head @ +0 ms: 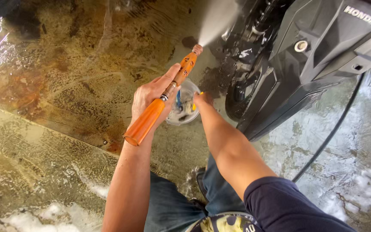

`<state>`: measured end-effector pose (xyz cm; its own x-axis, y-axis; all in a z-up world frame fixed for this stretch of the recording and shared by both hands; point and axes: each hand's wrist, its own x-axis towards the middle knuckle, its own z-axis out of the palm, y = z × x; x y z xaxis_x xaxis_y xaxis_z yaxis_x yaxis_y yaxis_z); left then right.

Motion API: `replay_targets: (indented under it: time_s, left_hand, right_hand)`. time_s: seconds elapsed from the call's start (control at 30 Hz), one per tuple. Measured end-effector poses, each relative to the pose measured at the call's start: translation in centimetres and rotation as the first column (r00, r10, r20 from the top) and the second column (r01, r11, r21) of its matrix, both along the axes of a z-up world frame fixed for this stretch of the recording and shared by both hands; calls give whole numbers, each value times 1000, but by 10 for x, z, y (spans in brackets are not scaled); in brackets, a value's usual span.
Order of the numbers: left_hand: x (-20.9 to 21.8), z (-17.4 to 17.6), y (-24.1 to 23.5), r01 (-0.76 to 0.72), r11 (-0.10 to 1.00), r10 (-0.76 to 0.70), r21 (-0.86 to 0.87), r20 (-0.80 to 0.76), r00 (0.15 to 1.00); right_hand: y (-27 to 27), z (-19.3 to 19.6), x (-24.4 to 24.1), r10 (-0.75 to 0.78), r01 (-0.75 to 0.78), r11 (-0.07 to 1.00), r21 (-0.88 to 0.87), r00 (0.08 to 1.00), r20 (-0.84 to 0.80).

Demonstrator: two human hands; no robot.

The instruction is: The person uses a pressure washer and a brush to clean the rear wheel, chain, and engine area of a motorcycle. They scrub soapy areas and rinse them with water, moving around the vehicle to reach different parts.

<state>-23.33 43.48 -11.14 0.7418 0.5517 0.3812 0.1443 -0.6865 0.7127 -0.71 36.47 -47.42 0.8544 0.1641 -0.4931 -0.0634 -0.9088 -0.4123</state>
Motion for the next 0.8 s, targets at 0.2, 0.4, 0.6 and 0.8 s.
replay_targets:
  time_s: [0.2,0.4,0.6,0.8]
  left_hand:
    - [27,16,8,-4,999,1,-37,-70,998]
    - [55,49,33,75,994,-66,75,-105,992]
    - [40,24,77,107,985,-61,133,-310,949]
    - [52,-30,117,110,994,-103,26,-203,974]
  right_hand:
    - [23,31,31,34,-33,999,-11,998,49]
    - [9,43,28,-24,26,999,-32,999,41]
    - [22,42,0,315,-251,949,-191,769,556]
    - [7,120,27,563,-617,780,-108,616,550]
